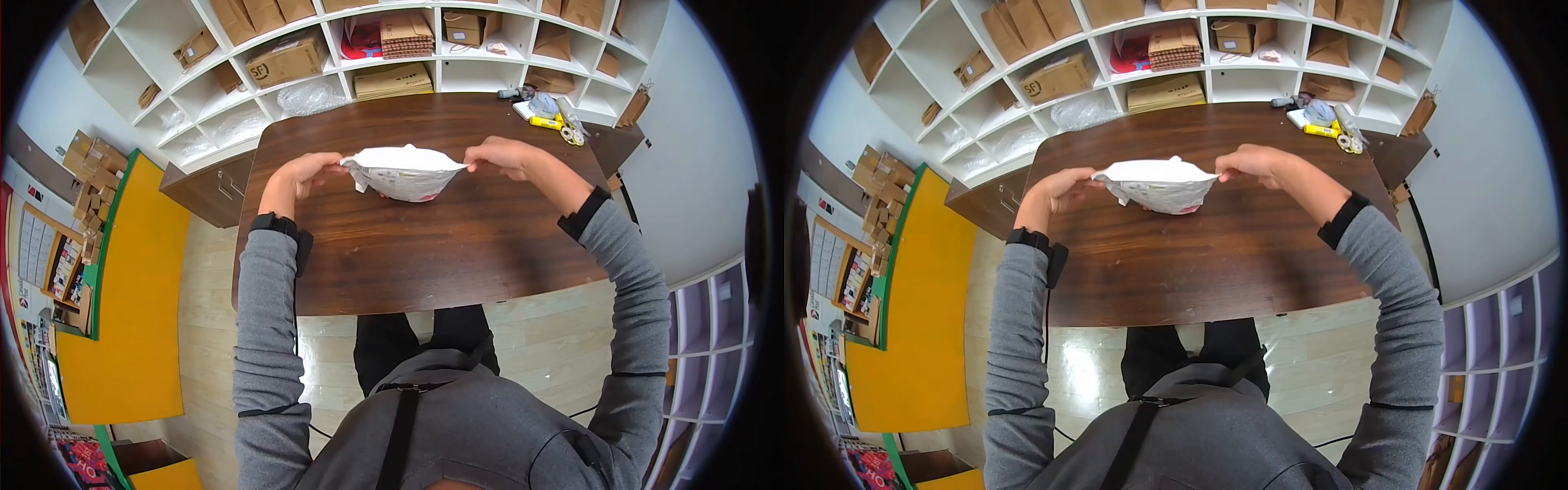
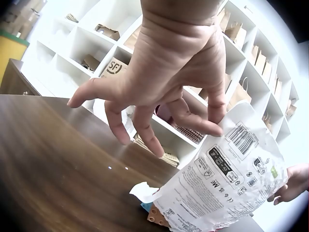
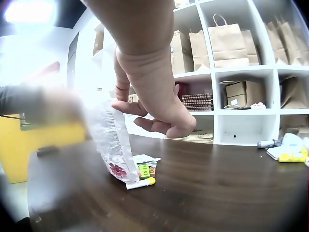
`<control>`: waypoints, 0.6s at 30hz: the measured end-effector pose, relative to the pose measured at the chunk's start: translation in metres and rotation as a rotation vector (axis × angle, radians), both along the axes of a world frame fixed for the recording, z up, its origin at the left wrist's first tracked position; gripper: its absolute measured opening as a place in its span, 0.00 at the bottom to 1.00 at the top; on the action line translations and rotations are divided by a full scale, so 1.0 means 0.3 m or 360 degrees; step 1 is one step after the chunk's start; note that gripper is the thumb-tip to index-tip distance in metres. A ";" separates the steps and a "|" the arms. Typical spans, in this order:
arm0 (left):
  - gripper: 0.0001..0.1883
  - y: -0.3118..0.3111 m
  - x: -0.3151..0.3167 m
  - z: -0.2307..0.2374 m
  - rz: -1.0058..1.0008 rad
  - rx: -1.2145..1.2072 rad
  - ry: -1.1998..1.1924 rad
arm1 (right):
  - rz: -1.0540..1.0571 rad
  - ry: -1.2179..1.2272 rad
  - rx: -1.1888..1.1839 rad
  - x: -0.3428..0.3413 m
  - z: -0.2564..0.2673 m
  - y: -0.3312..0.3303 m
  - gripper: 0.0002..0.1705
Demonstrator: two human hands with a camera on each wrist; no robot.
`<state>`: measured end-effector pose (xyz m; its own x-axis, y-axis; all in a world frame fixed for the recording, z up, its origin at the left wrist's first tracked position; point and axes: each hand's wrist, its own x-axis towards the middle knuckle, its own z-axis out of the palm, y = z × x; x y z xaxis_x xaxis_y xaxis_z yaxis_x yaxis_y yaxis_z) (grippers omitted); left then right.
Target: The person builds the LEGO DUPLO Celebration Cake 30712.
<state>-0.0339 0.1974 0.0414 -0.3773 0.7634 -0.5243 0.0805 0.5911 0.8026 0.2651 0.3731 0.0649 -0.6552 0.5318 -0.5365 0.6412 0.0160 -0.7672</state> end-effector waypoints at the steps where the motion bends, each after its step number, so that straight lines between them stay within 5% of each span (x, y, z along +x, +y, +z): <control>1: 0.13 0.000 0.002 0.009 0.0009 0.0049 -0.0010 | 0.0002 -0.0012 0.0007 -0.002 0.012 0.002 0.10; 18: 0.14 0.033 0.015 0.181 -0.0005 0.0121 0.0101 | 0.0090 0.0028 0.0189 -0.010 0.201 0.008 0.09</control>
